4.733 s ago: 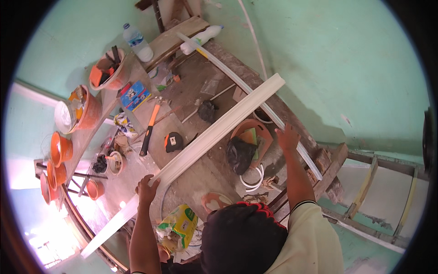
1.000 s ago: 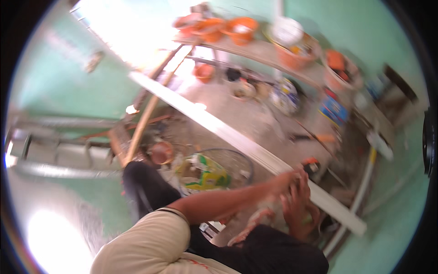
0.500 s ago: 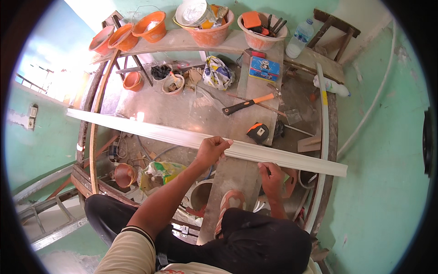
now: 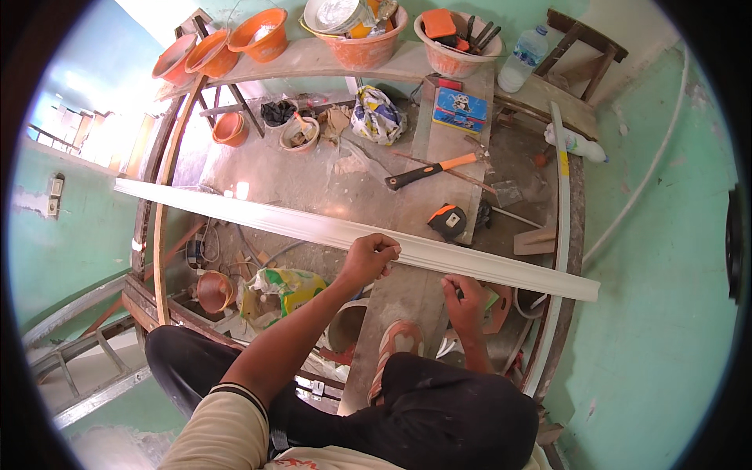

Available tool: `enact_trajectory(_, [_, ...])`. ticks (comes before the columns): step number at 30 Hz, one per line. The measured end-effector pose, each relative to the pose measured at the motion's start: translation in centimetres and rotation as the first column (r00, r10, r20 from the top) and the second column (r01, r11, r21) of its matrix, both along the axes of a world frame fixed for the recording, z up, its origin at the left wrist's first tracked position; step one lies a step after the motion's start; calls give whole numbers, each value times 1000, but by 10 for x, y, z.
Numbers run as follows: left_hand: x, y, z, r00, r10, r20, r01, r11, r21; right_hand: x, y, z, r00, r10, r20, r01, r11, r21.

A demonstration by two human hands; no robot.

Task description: The person measures a wall section with a tape measure, then retrieves a long white molding strip. They place the strip on a workbench, measure it, and mark it with a pencil before cutting it with a hand saw.

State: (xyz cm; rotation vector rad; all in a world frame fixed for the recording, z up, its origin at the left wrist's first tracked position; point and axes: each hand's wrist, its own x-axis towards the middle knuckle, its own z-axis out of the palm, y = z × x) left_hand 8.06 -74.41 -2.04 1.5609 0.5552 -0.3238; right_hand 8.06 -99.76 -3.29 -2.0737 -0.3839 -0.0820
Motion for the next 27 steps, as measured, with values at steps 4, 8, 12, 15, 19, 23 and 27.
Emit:
enact_trajectory(4, [-1,1,3,999,-35,10,35,997,63,-1,1,-1,1000,17,-24,-17,1000,-9])
enact_trajectory(8, [2,-2,21,997,-47,-61,52,995,90,-3,0,-2,999,18,-32,-19,1000,-24])
enact_trajectory(12, [3,5,-1,995,-81,-59,89,985,150,-3,2,1,999,30,-16,-31,999,-30])
enact_trajectory(15, [1,9,-11,998,-56,-5,56,988,142,-2,3,2,1000,29,-11,-29,999,-16])
enact_trajectory(19, [-1,9,-29,983,79,166,-86,996,33,-3,3,-1,999,19,-30,-19,1000,-10])
enact_trajectory(23, [1,7,-7,996,86,33,-86,996,9,-5,0,-6,1000,2,-19,-2,1000,-14])
enact_trajectory(27, [3,9,0,1000,-14,5,13,984,180,-1,-1,-6,1000,24,-6,-24,999,-31])
